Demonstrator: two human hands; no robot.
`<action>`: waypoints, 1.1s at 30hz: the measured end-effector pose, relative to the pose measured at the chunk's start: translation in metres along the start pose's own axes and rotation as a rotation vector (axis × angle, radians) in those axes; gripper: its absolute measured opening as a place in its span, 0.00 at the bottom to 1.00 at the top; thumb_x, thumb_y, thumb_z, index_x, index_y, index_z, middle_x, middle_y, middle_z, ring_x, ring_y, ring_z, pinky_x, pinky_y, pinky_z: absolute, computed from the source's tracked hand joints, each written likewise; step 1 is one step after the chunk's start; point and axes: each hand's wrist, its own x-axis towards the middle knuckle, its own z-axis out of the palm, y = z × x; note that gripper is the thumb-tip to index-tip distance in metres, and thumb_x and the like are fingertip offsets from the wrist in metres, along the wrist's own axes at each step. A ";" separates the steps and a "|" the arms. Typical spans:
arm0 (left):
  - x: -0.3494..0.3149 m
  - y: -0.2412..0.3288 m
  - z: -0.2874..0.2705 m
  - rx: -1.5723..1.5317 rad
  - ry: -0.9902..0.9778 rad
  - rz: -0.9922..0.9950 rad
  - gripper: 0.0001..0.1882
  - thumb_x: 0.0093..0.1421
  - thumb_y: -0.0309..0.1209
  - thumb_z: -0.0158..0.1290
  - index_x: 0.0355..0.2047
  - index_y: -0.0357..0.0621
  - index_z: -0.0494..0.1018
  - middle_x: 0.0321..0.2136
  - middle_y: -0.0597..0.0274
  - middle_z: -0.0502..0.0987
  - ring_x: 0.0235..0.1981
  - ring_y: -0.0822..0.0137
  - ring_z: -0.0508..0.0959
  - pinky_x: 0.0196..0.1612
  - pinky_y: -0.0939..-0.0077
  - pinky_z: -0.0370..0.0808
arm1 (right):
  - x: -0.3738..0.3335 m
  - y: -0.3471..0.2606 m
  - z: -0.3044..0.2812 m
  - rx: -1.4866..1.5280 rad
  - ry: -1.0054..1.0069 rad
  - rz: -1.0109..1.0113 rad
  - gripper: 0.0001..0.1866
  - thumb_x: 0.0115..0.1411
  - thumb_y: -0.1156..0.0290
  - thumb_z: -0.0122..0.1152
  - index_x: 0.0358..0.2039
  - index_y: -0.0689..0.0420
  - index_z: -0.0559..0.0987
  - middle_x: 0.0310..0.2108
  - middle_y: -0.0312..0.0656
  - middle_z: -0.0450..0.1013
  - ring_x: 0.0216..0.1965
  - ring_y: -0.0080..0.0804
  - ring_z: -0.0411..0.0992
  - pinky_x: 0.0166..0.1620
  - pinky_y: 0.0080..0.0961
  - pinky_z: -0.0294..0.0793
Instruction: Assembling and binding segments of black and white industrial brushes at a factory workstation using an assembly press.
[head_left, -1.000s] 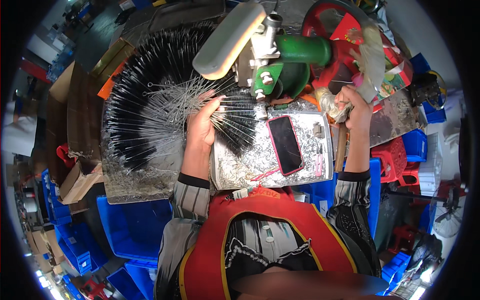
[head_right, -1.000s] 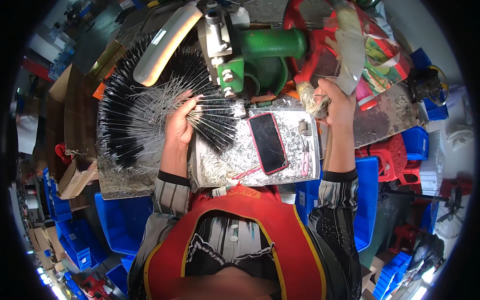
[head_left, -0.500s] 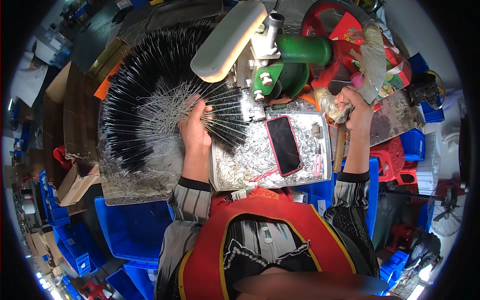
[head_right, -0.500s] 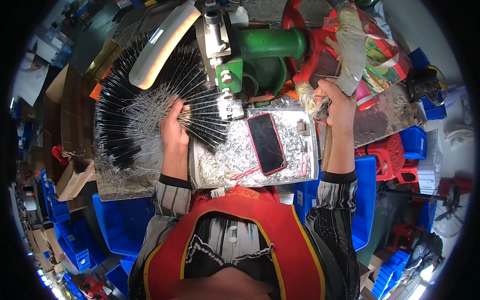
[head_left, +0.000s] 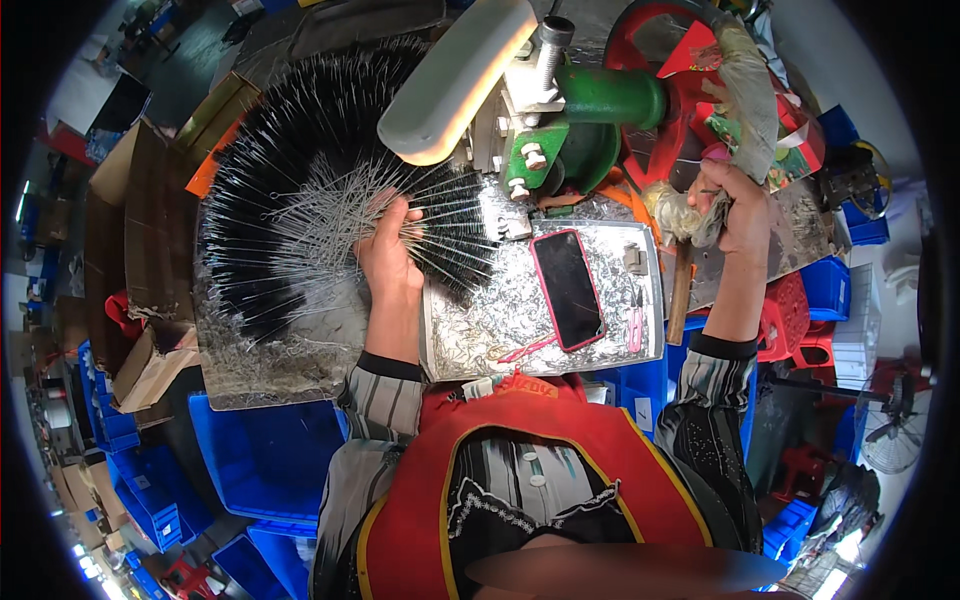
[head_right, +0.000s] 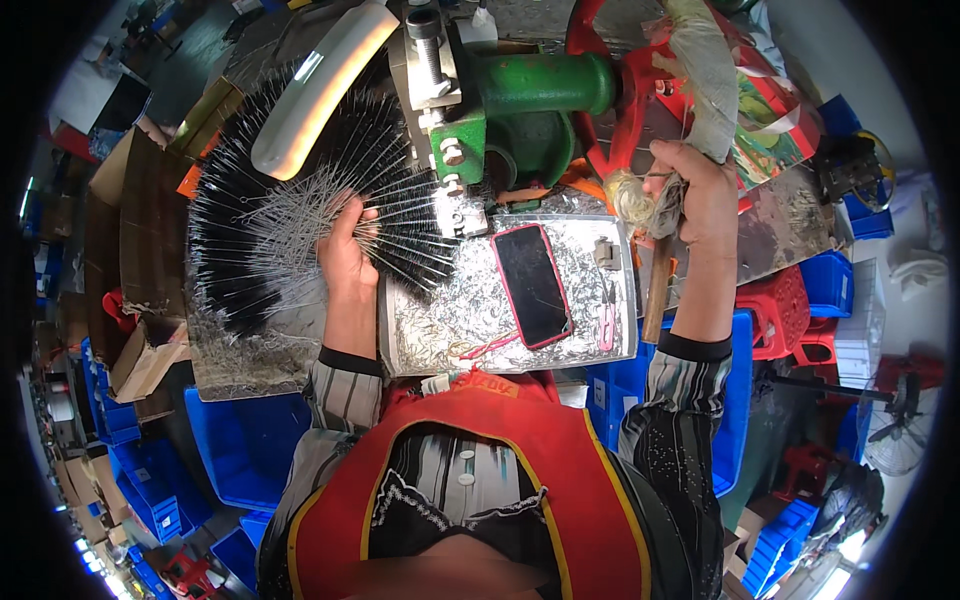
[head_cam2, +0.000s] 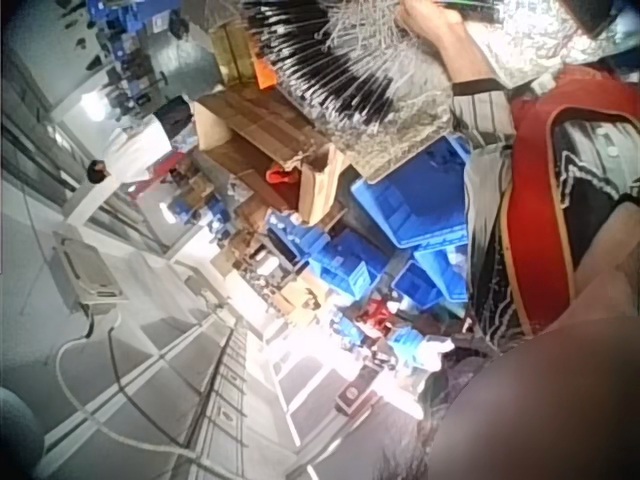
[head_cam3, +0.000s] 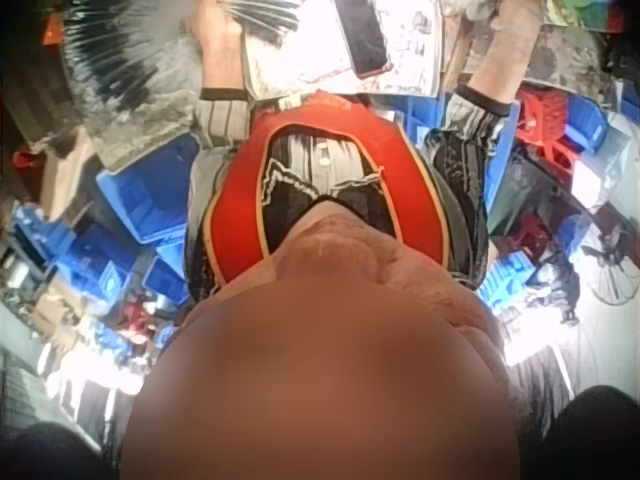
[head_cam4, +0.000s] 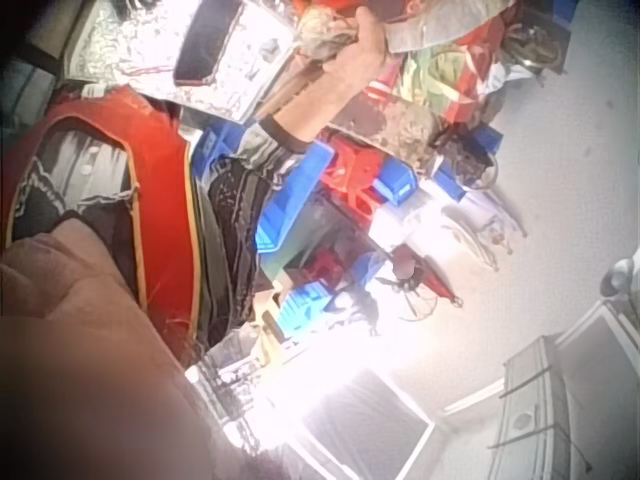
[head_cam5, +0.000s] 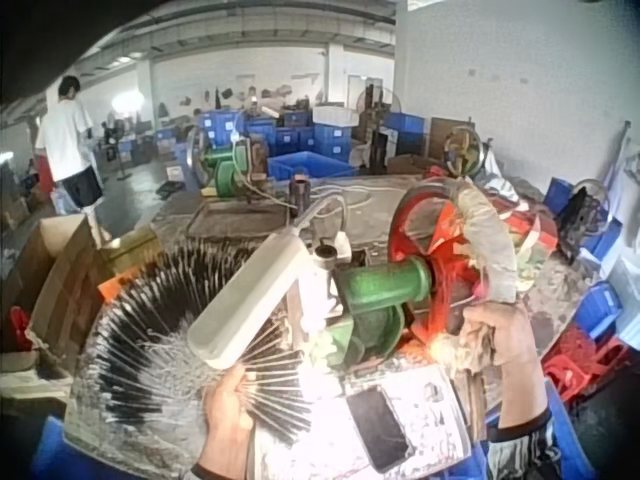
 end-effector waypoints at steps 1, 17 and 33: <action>0.001 -0.001 0.000 0.000 0.002 0.000 0.10 0.49 0.21 0.54 0.34 0.35 0.71 0.27 0.57 0.75 0.22 0.71 0.75 0.20 0.83 0.70 | 0.000 0.001 -0.001 0.041 -0.022 -0.037 0.09 0.43 0.71 0.59 0.21 0.64 0.73 0.13 0.41 0.67 0.14 0.28 0.66 0.19 0.23 0.63; 0.004 -0.003 -0.001 -0.135 0.024 -0.062 0.11 0.49 0.21 0.54 0.34 0.35 0.70 0.28 0.55 0.76 0.23 0.70 0.74 0.22 0.82 0.70 | -0.007 0.023 0.008 0.128 -0.012 -0.146 0.08 0.44 0.74 0.57 0.24 0.66 0.73 0.14 0.42 0.67 0.14 0.28 0.65 0.18 0.23 0.63; 0.003 -0.003 0.006 -0.145 0.057 -0.022 0.08 0.48 0.21 0.54 0.31 0.37 0.71 0.27 0.57 0.75 0.24 0.71 0.74 0.24 0.81 0.71 | -0.003 0.017 0.004 0.111 -0.027 -0.144 0.07 0.45 0.74 0.57 0.22 0.66 0.72 0.13 0.41 0.67 0.14 0.27 0.65 0.19 0.21 0.64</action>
